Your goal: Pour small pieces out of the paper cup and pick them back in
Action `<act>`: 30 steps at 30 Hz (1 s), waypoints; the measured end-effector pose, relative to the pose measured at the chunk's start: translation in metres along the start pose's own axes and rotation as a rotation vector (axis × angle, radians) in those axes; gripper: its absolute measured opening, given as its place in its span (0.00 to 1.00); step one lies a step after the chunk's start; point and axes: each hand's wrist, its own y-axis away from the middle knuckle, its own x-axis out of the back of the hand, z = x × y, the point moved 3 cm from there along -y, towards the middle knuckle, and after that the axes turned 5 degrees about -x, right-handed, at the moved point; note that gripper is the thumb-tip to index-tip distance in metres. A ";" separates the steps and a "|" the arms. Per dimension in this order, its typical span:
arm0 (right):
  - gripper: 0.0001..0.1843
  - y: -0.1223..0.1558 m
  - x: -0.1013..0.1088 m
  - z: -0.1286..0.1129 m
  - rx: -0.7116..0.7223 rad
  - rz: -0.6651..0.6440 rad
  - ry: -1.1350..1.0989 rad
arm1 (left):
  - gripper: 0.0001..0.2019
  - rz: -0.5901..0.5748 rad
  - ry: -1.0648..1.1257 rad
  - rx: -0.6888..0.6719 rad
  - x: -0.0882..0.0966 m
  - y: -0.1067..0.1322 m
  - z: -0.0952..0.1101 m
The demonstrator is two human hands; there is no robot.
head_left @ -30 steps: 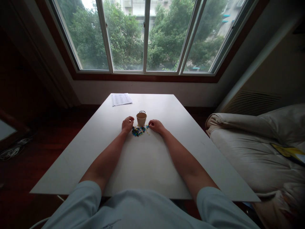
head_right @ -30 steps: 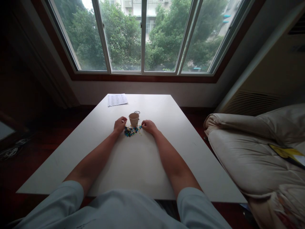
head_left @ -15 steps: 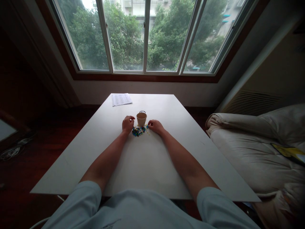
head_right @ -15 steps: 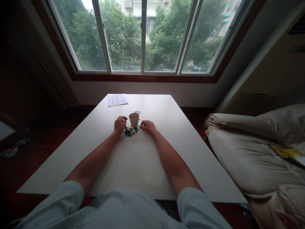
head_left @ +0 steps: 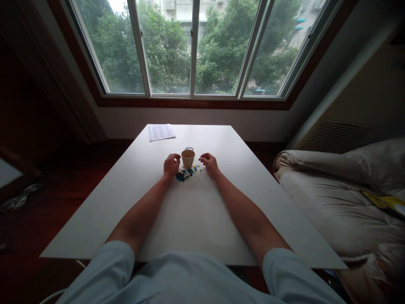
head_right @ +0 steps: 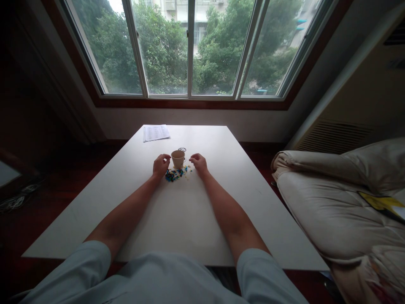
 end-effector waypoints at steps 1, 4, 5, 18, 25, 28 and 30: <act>0.16 -0.001 -0.001 0.000 -0.047 0.006 -0.120 | 0.10 0.008 0.008 -0.006 -0.001 0.000 0.000; 0.20 -0.003 -0.004 -0.002 -0.157 0.003 -0.388 | 0.09 0.043 0.034 -0.015 -0.002 0.000 -0.002; 0.20 -0.003 -0.005 -0.003 -0.181 -0.006 -0.449 | 0.09 0.051 0.042 -0.015 -0.002 -0.001 -0.003; 0.13 0.013 -0.017 -0.049 -0.190 -0.115 -0.575 | 0.09 0.045 0.061 -0.003 -0.007 -0.001 -0.010; 0.08 0.019 -0.019 -0.064 -0.155 -0.132 -0.639 | 0.09 0.046 0.077 -0.001 -0.008 -0.001 -0.011; 0.10 0.015 -0.013 -0.061 -0.082 -0.075 -0.525 | 0.09 0.052 0.085 -0.007 -0.008 -0.001 -0.011; 0.11 0.011 -0.007 -0.054 -0.038 -0.025 -0.371 | 0.09 0.060 0.090 -0.010 -0.008 -0.001 -0.011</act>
